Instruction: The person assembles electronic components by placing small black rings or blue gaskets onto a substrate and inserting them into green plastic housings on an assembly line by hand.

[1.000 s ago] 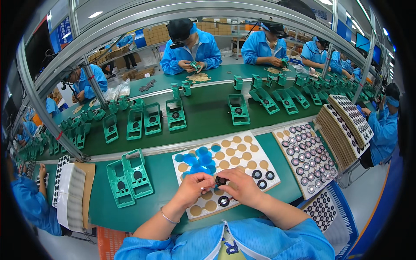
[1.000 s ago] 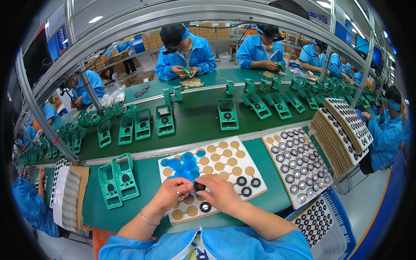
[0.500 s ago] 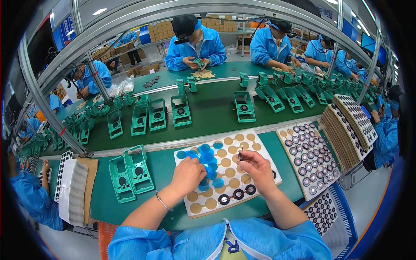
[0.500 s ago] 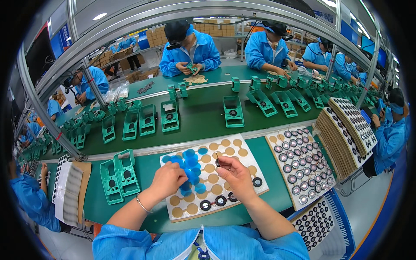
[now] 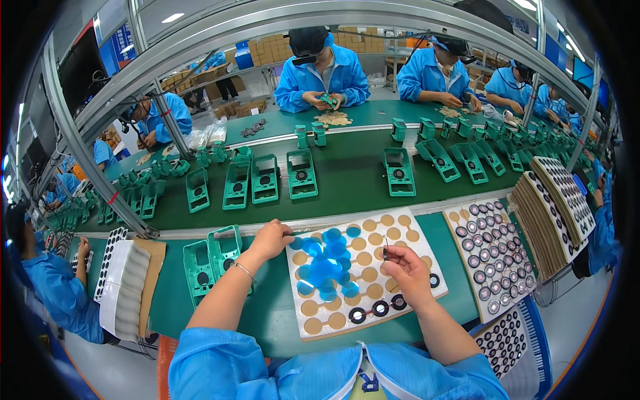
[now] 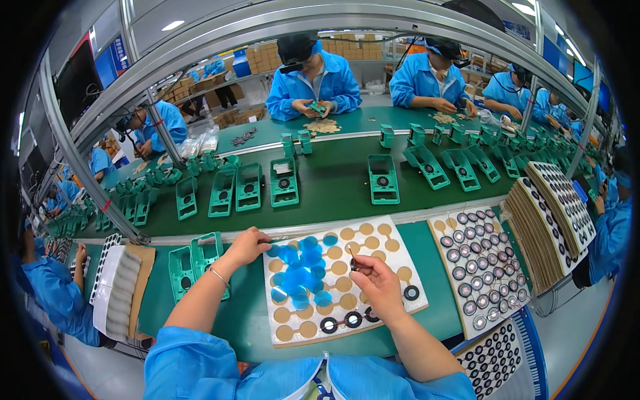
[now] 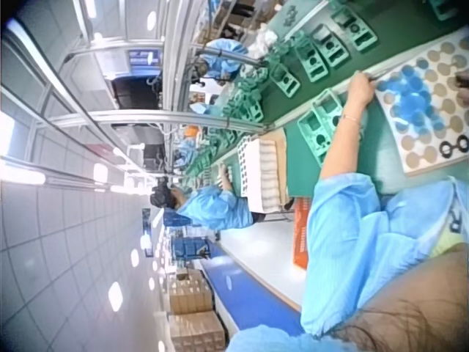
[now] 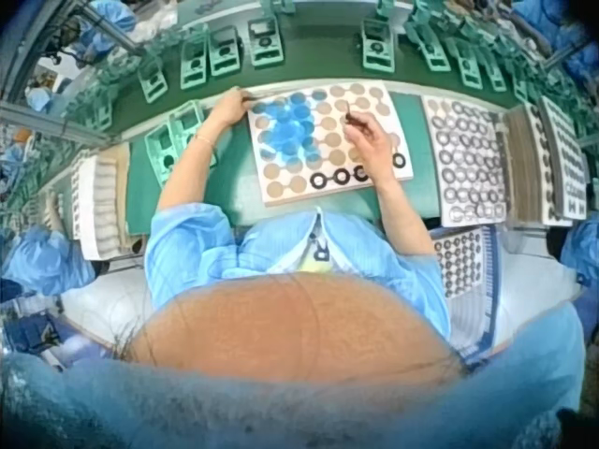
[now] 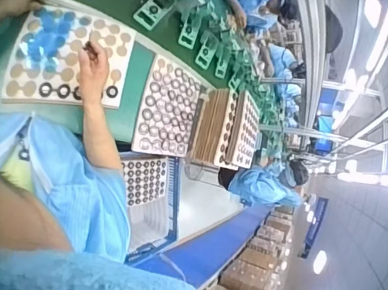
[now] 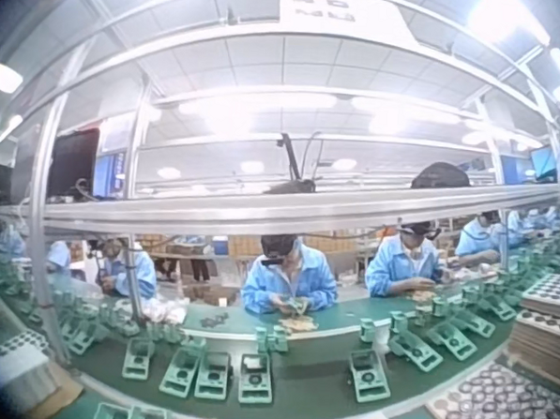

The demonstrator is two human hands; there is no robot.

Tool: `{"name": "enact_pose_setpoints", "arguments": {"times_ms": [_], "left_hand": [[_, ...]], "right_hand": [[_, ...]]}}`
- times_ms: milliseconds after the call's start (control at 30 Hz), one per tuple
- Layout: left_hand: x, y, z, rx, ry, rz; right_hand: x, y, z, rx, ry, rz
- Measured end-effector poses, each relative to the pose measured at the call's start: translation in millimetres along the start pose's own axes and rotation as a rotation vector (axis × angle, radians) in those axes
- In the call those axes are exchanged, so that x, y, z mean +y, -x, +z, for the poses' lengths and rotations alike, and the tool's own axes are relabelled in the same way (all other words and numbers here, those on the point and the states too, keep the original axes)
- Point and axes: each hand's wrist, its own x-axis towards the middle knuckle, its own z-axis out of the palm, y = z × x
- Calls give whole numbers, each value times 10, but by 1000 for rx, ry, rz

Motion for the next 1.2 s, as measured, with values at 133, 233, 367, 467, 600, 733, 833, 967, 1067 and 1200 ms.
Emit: {"name": "enact_pose_setpoints", "arguments": {"times_ms": [133,233,367,467,600,733,833,967,1067,1200], "left_hand": [[63,-12,-47,24,32,10],[201,136,-209,153,28,20],[319,623,-393,255,13,149],[348,998,-422,273,22,295],[216,1305,-347,226,78,400],[-51,1262,-137,300,159,435],[-186,1275,-43,432,153,462],[-246,1292,-14,430,183,483],[-293,1309,-32,351,211,500],[-256,1409,-56,352,207,486]], "right_hand": [[17,-22,-21,14,22,-10],[24,-41,-43,27,32,9],[41,-103,-12,19,10,153],[-75,-296,162,-46,127,107],[-210,-940,545,-120,455,-39],[148,-1806,1023,-197,628,-245],[407,-2283,1558,-231,855,-355],[924,-2835,1858,-215,1124,-427],[1234,-3074,1900,-194,1228,-484],[1443,-3196,1917,-205,1354,-529]]}}
